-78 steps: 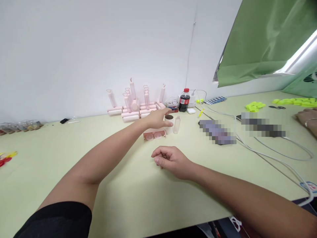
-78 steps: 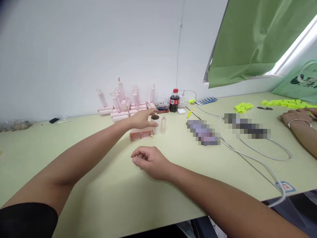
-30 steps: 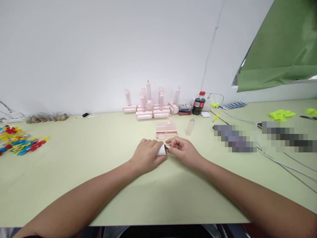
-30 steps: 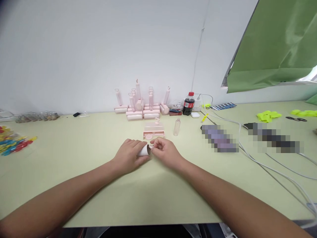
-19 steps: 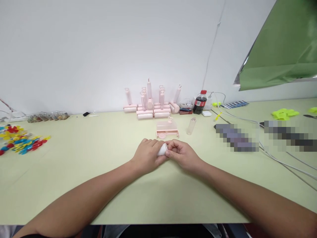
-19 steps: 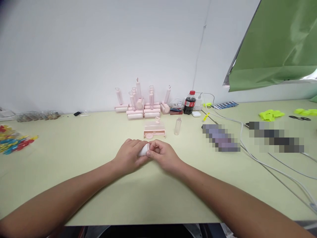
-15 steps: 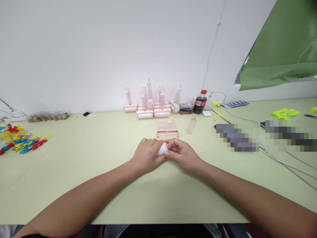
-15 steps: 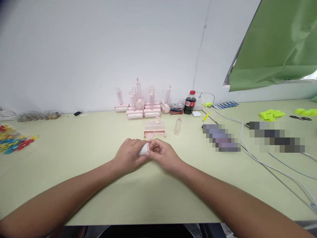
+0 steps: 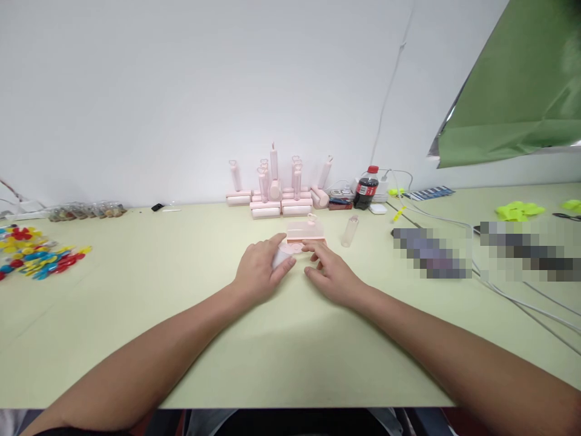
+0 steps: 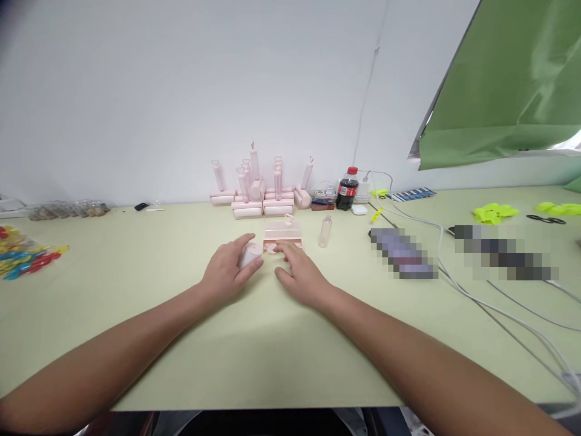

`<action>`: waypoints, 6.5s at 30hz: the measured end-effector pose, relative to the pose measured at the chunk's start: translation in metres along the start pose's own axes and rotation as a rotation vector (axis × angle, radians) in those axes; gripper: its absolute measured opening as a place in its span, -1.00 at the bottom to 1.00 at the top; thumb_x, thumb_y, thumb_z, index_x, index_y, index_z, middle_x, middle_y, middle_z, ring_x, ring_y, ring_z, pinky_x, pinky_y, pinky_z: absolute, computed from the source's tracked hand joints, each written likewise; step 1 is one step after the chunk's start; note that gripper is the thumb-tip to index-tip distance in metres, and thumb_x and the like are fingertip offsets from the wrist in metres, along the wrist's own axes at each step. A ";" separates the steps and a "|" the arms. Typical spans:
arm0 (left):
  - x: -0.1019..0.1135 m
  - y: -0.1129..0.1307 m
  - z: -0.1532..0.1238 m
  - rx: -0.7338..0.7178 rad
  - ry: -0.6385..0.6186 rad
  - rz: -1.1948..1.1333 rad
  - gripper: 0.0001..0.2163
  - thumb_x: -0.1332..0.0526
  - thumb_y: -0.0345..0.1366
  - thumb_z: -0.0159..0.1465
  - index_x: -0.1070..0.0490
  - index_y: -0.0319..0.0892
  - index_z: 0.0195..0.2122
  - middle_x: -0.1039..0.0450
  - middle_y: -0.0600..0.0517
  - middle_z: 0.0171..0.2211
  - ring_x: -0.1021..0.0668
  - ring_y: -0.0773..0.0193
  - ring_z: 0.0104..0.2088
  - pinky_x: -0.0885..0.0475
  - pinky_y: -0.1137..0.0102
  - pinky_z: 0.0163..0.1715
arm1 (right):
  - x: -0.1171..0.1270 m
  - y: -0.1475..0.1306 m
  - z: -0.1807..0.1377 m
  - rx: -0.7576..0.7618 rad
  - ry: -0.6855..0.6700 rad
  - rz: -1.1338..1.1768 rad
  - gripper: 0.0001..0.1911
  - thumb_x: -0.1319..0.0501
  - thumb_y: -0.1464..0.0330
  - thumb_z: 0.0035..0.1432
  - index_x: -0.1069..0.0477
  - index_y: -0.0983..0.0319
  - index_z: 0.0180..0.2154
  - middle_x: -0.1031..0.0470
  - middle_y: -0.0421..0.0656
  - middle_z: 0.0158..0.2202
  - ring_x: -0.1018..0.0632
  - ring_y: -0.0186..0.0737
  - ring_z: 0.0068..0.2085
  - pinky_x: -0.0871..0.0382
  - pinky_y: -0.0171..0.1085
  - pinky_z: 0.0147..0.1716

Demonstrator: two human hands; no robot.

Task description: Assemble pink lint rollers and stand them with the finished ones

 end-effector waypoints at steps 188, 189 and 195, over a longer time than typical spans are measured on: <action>-0.011 0.023 -0.017 -0.395 -0.418 -0.378 -0.49 -0.05 -0.13 0.31 -0.05 -0.02 0.29 -0.38 -0.05 0.11 -0.50 0.12 -0.03 -0.40 0.29 -0.08 | -0.027 0.000 -0.025 -0.497 -0.454 1.119 -0.65 -0.33 0.12 0.11 -0.42 0.30 -0.28 -0.52 -0.10 -0.35 -0.56 -0.28 -0.37 -0.54 -0.36 -0.49; -0.012 0.025 -0.018 -0.392 -0.406 -0.321 -0.52 -0.02 -0.10 0.34 -0.07 0.00 0.28 -0.41 -0.03 0.07 -0.51 0.14 -0.05 -0.40 0.31 -0.12 | -0.026 -0.001 -0.025 -0.487 -0.465 1.108 -0.64 -0.36 0.13 0.07 -0.41 0.30 -0.29 -0.52 -0.11 -0.34 -0.57 -0.27 -0.34 -0.55 -0.35 -0.45; -0.013 0.030 -0.018 -0.378 -0.345 -0.127 -0.51 0.10 0.04 0.38 -0.05 0.05 0.29 -0.48 0.00 -0.16 -0.52 0.17 -0.21 -0.37 0.37 -0.27 | -0.016 -0.003 -0.021 -0.455 -0.384 1.037 -0.58 -0.44 0.13 -0.06 -0.33 0.27 -0.39 -0.51 -0.17 -0.35 -0.59 -0.24 -0.28 -0.56 -0.25 -0.32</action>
Point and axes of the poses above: each hand's wrist, its own z-axis towards the middle knuckle, its own x-axis out of the back of the hand, y = z × x, the point moved 7 cm from there along z, towards the middle knuckle
